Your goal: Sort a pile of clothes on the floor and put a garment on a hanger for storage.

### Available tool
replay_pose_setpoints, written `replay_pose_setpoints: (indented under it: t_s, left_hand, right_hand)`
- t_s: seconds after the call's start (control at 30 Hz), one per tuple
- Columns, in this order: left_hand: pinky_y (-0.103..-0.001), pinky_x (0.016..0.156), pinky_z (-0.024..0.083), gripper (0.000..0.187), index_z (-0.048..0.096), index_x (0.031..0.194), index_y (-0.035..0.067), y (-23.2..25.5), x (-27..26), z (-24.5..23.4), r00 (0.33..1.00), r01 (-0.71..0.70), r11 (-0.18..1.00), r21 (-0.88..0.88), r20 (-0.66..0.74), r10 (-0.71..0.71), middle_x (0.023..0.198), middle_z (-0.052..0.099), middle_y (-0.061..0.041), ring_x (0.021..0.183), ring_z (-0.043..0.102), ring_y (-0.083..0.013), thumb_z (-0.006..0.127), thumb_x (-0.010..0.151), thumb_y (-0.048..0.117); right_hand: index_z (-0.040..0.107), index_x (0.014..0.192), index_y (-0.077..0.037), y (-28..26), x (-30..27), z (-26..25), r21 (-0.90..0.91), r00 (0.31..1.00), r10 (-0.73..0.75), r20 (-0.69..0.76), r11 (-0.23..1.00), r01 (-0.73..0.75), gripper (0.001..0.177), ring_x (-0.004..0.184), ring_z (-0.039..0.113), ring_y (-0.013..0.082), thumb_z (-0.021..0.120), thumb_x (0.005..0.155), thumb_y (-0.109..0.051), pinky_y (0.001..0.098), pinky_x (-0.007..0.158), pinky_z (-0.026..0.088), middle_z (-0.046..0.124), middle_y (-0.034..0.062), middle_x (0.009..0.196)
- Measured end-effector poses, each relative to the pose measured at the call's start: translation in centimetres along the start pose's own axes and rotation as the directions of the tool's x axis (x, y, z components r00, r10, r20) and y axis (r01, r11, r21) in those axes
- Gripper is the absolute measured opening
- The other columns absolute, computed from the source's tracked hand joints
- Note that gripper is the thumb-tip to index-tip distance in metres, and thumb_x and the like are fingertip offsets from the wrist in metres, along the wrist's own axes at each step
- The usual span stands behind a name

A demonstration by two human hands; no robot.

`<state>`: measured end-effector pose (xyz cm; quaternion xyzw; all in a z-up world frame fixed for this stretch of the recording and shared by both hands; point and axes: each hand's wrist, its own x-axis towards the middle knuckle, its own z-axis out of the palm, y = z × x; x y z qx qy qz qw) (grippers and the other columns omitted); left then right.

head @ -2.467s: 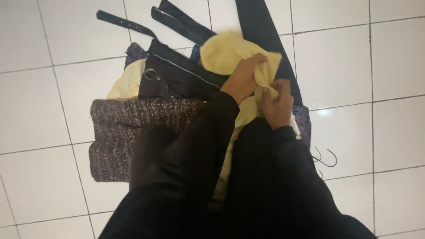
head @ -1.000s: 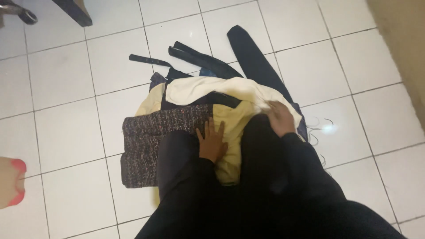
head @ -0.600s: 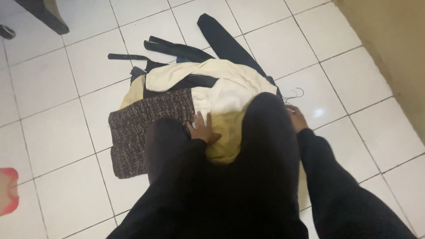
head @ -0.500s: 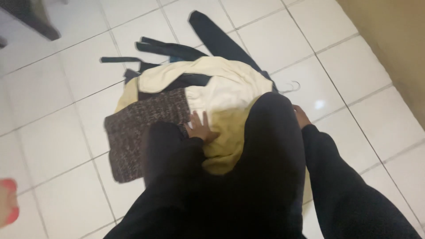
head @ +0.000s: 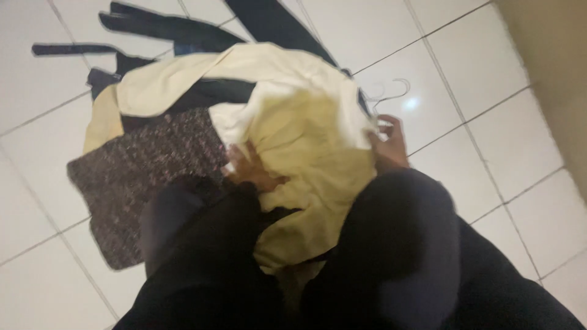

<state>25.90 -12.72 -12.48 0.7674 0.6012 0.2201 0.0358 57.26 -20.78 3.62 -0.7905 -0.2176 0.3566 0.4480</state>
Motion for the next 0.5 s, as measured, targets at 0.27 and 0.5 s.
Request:
replay_pose_setpoints:
  t_s: [0.27,0.5]
  left_hand:
    - [-0.076,0.114,-0.002,0.154,-0.018,0.163,0.013,4.0,5.5,-8.7,0.454,0.159,0.941,0.299,0.824,-0.338,0.167,-0.021,-0.031,0.155,-0.02,-0.0477,0.073,0.063,0.088]
    - [-0.079,0.116,0.004,0.101,0.014,0.167,0.025,6.2,4.6,-19.1,0.543,0.503,0.864,-0.04,0.792,-0.28,0.172,0.002,-0.022,0.156,0.011,-0.0453,0.066,0.089,0.064]
  right_hand:
    - [0.066,0.119,-0.004,-7.6,-1.3,-0.7,0.253,0.918,0.275,0.284,0.902,-0.349,0.022,0.081,0.06,0.0143,0.052,0.107,-0.015,0.0294,0.072,0.052,0.063,0.0056,0.096]
    - [0.067,0.114,-0.006,-23.2,-9.2,-4.8,-0.144,0.91,-0.007,0.414,0.987,0.073,0.019,0.063,0.043,0.0041,0.055,0.109,-0.019,0.0232,0.056,0.039,0.051,-0.0043,0.079]
